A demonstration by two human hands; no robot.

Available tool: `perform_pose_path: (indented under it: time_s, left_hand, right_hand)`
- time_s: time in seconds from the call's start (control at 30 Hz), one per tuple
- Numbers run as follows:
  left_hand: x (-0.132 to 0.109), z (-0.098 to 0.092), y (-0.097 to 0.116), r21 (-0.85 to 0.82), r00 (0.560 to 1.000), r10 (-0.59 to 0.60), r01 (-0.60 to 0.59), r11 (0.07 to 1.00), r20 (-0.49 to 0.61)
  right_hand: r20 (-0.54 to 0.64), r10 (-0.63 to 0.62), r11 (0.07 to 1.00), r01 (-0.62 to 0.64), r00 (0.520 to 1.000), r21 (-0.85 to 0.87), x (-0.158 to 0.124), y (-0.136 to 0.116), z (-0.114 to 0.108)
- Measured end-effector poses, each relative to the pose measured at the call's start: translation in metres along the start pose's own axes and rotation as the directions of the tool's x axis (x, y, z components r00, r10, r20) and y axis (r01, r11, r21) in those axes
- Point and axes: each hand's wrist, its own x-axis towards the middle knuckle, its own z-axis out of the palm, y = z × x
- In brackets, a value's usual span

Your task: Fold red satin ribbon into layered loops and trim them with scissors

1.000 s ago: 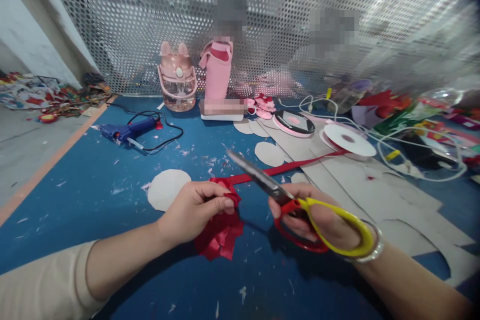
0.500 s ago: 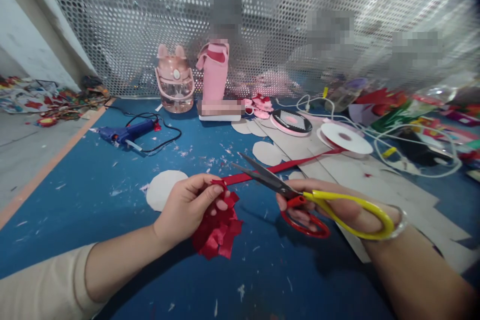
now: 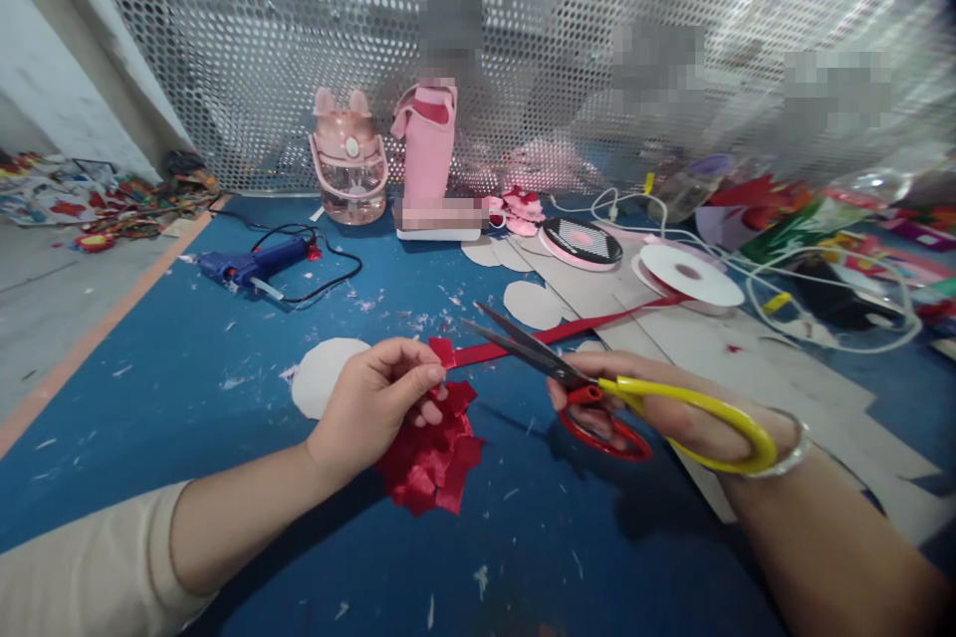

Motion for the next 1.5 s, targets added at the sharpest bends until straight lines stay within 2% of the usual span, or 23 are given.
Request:
perform_pose_path:
  time_s: [0.07,0.13,0.2,0.27,0.33,0.47,0.53,0.7,0.77,0.9,1.0,1.07,1.17,1.27,1.4,1.5]
  left_hand:
    - [-0.001,0.0,0.0,0.006,0.999,-0.003,0.002,1.0,0.04]
    - [-0.003,0.002,0.001,-0.037,0.995,0.004,0.0,0.999,0.099]
    - [-0.007,0.004,0.001,-0.069,0.987,0.018,-0.007,0.998,0.157]
    - [-0.01,0.006,0.0,-0.041,0.976,0.034,-0.025,0.999,0.217]
    - [-0.014,0.006,-0.002,0.022,0.959,0.042,-0.05,0.999,0.279]
    - [-0.017,0.003,-0.005,0.123,0.93,0.056,-0.108,0.986,0.364]
    - [-0.016,0.003,-0.005,0.167,0.934,0.063,-0.128,0.978,0.352]
    - [-0.01,0.004,-0.003,0.258,0.971,0.026,-0.089,0.962,0.236]
    - [-0.008,0.004,-0.004,0.205,0.975,0.039,-0.084,0.975,0.217]
    - [-0.01,0.004,-0.006,0.132,0.957,0.114,-0.154,0.979,0.268]
    - [-0.011,0.004,-0.007,0.164,0.937,0.183,-0.239,0.957,0.296]
    - [-0.011,0.005,-0.005,0.241,0.938,0.184,-0.26,0.935,0.294]
    - [-0.011,0.006,0.004,0.38,0.943,0.154,-0.264,0.887,0.294]
    - [-0.011,0.009,0.017,0.456,0.97,0.112,-0.202,0.867,0.216]
    - [-0.011,0.012,0.027,0.433,0.993,0.05,-0.09,0.897,0.103]
    - [-0.012,0.012,0.02,0.338,1.0,0.027,-0.031,0.941,0.015]
  right_hand:
    - [-0.039,-0.005,0.998,0.008,0.999,0.057,0.005,0.0,0.005]
    - [-0.162,0.009,0.995,0.007,0.987,0.097,0.012,-0.001,0.015]
    - [-0.315,0.037,0.996,-0.008,0.948,0.094,0.021,-0.002,0.027]
    - [-0.414,0.061,0.996,-0.028,0.908,0.087,0.03,-0.007,0.041]
    - [-0.441,0.063,0.996,-0.026,0.895,0.09,0.037,-0.013,0.054]
    - [-0.43,0.015,0.998,0.011,0.903,0.057,0.044,-0.025,0.073]
    - [-0.47,-0.026,0.999,0.043,0.882,0.027,0.046,-0.027,0.077]
    - [-0.623,-0.077,0.995,0.102,0.778,0.004,0.046,-0.023,0.072]
    - [-0.62,-0.053,0.995,0.093,0.783,0.033,0.047,-0.021,0.069]
    - [-0.493,0.016,0.992,0.046,0.87,0.114,0.052,-0.022,0.073]
    - [-0.44,-0.009,0.995,0.05,0.898,0.083,0.054,-0.025,0.08]
    - [-0.458,-0.05,0.995,0.086,0.888,0.057,0.052,-0.027,0.08]
    - [-0.537,-0.096,0.983,0.163,0.838,0.079,0.046,-0.029,0.073]
    - [-0.602,-0.107,0.968,0.222,0.791,0.119,0.043,-0.03,0.06]
    - [-0.635,-0.079,0.961,0.227,0.768,0.156,0.046,-0.025,0.052]
    - [-0.621,-0.025,0.963,0.185,0.783,0.195,0.039,-0.018,0.056]
